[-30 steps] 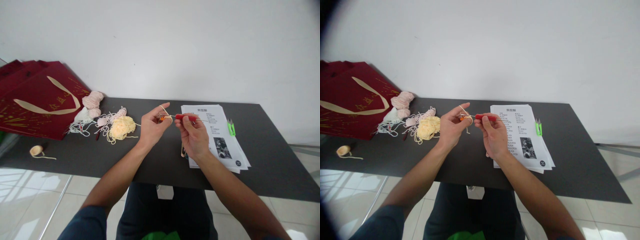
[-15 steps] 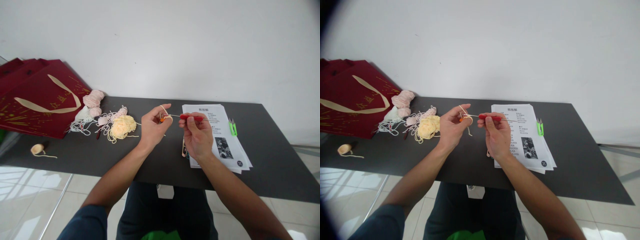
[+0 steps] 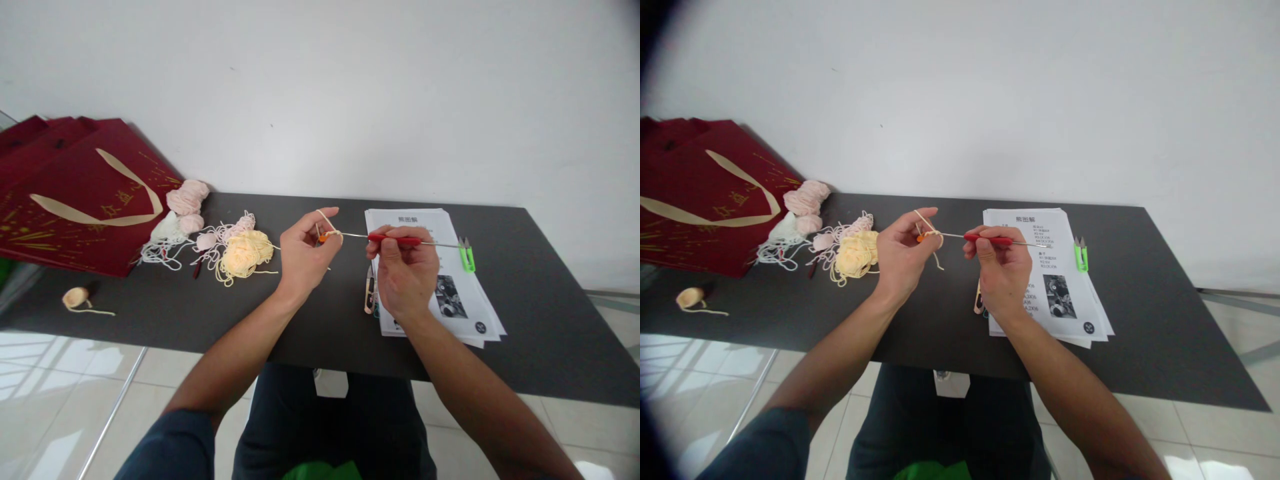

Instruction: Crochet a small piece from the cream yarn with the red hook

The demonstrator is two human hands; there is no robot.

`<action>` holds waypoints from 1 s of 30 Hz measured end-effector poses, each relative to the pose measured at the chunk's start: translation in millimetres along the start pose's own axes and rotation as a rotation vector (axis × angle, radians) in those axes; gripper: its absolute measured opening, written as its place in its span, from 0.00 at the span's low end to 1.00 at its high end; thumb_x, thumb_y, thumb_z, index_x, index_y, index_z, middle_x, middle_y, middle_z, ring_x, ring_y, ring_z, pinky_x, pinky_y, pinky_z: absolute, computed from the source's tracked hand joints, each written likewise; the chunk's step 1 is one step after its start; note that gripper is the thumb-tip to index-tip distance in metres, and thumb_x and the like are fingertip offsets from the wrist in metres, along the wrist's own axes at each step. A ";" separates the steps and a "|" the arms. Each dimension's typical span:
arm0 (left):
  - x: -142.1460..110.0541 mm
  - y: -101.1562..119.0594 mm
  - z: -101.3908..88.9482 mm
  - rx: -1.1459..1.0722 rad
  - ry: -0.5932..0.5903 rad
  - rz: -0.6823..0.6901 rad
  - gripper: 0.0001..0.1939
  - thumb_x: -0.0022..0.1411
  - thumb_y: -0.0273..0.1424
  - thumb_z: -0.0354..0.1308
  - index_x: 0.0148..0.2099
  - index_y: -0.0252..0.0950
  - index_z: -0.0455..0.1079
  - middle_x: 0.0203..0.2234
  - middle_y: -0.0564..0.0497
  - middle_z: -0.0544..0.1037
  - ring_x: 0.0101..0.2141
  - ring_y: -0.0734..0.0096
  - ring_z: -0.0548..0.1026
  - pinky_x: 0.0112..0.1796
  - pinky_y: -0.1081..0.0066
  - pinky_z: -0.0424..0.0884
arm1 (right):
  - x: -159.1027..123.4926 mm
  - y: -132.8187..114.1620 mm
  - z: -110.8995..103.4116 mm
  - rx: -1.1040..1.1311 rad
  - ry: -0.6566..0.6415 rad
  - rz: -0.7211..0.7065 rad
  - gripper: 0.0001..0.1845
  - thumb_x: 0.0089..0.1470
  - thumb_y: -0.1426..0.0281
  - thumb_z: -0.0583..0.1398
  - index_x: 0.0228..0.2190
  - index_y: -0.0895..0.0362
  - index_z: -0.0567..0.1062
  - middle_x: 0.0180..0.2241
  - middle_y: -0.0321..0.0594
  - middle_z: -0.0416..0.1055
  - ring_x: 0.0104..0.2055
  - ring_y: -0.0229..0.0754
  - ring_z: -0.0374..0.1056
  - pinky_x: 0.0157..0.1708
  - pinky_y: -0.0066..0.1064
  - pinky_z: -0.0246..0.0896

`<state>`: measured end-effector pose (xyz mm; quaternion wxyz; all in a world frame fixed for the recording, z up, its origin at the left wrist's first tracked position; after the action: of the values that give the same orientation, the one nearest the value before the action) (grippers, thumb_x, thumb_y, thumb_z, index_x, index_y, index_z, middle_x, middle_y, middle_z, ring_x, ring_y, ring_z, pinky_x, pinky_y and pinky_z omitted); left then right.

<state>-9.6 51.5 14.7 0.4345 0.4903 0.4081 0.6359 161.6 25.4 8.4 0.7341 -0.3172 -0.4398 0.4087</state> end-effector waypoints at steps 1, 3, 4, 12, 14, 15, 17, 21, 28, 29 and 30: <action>0.1 0.0 -0.3 0.006 0.002 0.006 0.20 0.53 0.23 0.67 0.49 0.39 0.80 0.25 0.58 0.73 0.26 0.79 0.67 0.30 0.73 0.65 | 0.3 0.3 -0.6 -0.003 -0.002 -0.013 0.07 0.58 0.67 0.70 0.37 0.50 0.76 0.37 0.34 0.80 0.31 0.35 0.75 0.31 0.29 0.73; -0.1 0.1 -0.5 0.015 0.002 0.013 0.20 0.53 0.23 0.67 0.49 0.38 0.80 0.25 0.58 0.73 0.26 0.79 0.67 0.30 0.74 0.65 | 0.7 0.7 -1.1 -0.005 -0.005 -0.038 0.07 0.59 0.68 0.69 0.37 0.50 0.77 0.37 0.34 0.81 0.31 0.35 0.75 0.30 0.29 0.74; -0.3 0.4 -0.7 0.021 0.004 0.015 0.19 0.53 0.24 0.67 0.49 0.38 0.80 0.26 0.58 0.73 0.26 0.79 0.68 0.30 0.74 0.65 | 0.7 0.7 -1.1 -0.007 -0.004 -0.049 0.07 0.59 0.69 0.69 0.37 0.50 0.77 0.37 0.34 0.81 0.31 0.35 0.76 0.30 0.29 0.74; -3.2 3.4 -3.9 0.106 0.054 0.060 0.18 0.55 0.24 0.67 0.49 0.39 0.81 0.28 0.55 0.76 0.27 0.77 0.71 0.32 0.73 0.68 | -3.5 -7.9 3.8 -0.070 0.004 -0.140 0.06 0.60 0.74 0.68 0.38 0.51 0.79 0.38 0.35 0.82 0.31 0.35 0.78 0.31 0.30 0.77; -4.0 3.5 -4.8 0.133 0.077 0.070 0.17 0.56 0.24 0.67 0.49 0.39 0.81 0.28 0.55 0.77 0.28 0.77 0.72 0.32 0.73 0.68 | -6.2 -11.5 5.6 -0.101 0.009 -0.168 0.07 0.60 0.76 0.67 0.38 0.51 0.80 0.38 0.35 0.82 0.31 0.36 0.79 0.31 0.31 0.78; -4.4 3.5 -5.1 0.144 0.089 0.075 0.17 0.56 0.24 0.67 0.49 0.39 0.81 0.28 0.55 0.77 0.28 0.77 0.72 0.33 0.73 0.69 | -8.0 -13.4 6.6 -0.118 0.011 -0.191 0.08 0.59 0.77 0.67 0.38 0.51 0.80 0.38 0.36 0.83 0.31 0.36 0.79 0.31 0.31 0.78; -5.0 3.7 -6.1 0.156 0.118 0.087 0.16 0.56 0.24 0.68 0.48 0.39 0.81 0.29 0.55 0.79 0.28 0.77 0.73 0.33 0.73 0.69 | -12.2 -16.6 8.7 -0.160 0.006 -0.246 0.10 0.59 0.78 0.66 0.39 0.50 0.81 0.39 0.36 0.83 0.31 0.38 0.80 0.32 0.33 0.80; -4.3 0.9 -9.0 0.103 0.190 0.070 0.14 0.55 0.25 0.70 0.45 0.39 0.82 0.29 0.56 0.80 0.29 0.78 0.75 0.34 0.74 0.70 | -21.2 -19.0 11.6 -0.265 -0.031 -0.358 0.14 0.60 0.78 0.66 0.42 0.47 0.83 0.42 0.36 0.85 0.35 0.41 0.82 0.36 0.39 0.84; 2.3 -10.8 -5.5 -0.247 0.157 -0.117 0.19 0.48 0.23 0.75 0.44 0.39 0.82 0.27 0.56 0.83 0.29 0.78 0.78 0.39 0.73 0.73 | -27.3 -13.1 13.1 -0.423 -0.200 -0.459 0.21 0.61 0.78 0.65 0.50 0.42 0.83 0.51 0.38 0.84 0.48 0.47 0.83 0.44 0.46 0.85; 3.1 -12.1 -3.6 -0.295 0.127 -0.158 0.19 0.48 0.24 0.75 0.45 0.39 0.82 0.28 0.56 0.83 0.29 0.79 0.79 0.40 0.73 0.73 | -26.8 -11.6 12.5 -0.426 -0.204 -0.451 0.21 0.61 0.78 0.65 0.50 0.42 0.82 0.51 0.38 0.84 0.48 0.47 0.83 0.44 0.45 0.85; 3.7 -13.1 -1.6 -0.340 0.096 -0.200 0.20 0.48 0.24 0.75 0.45 0.39 0.82 0.28 0.56 0.83 0.29 0.79 0.78 0.40 0.73 0.73 | -26.1 -10.0 11.7 -0.421 -0.200 -0.434 0.21 0.61 0.77 0.65 0.50 0.42 0.82 0.51 0.37 0.84 0.48 0.47 0.83 0.44 0.45 0.85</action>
<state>-9.7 58.6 3.0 0.5521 0.3361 0.3616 0.6719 146.9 -0.9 11.4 0.6755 -0.3192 -0.6421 0.1719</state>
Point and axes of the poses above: each hand's wrist, its own x-axis towards the middle knuckle, its own z-axis out of the palm, y = z × x, the point moved 6 cm from there along x, towards the middle knuckle
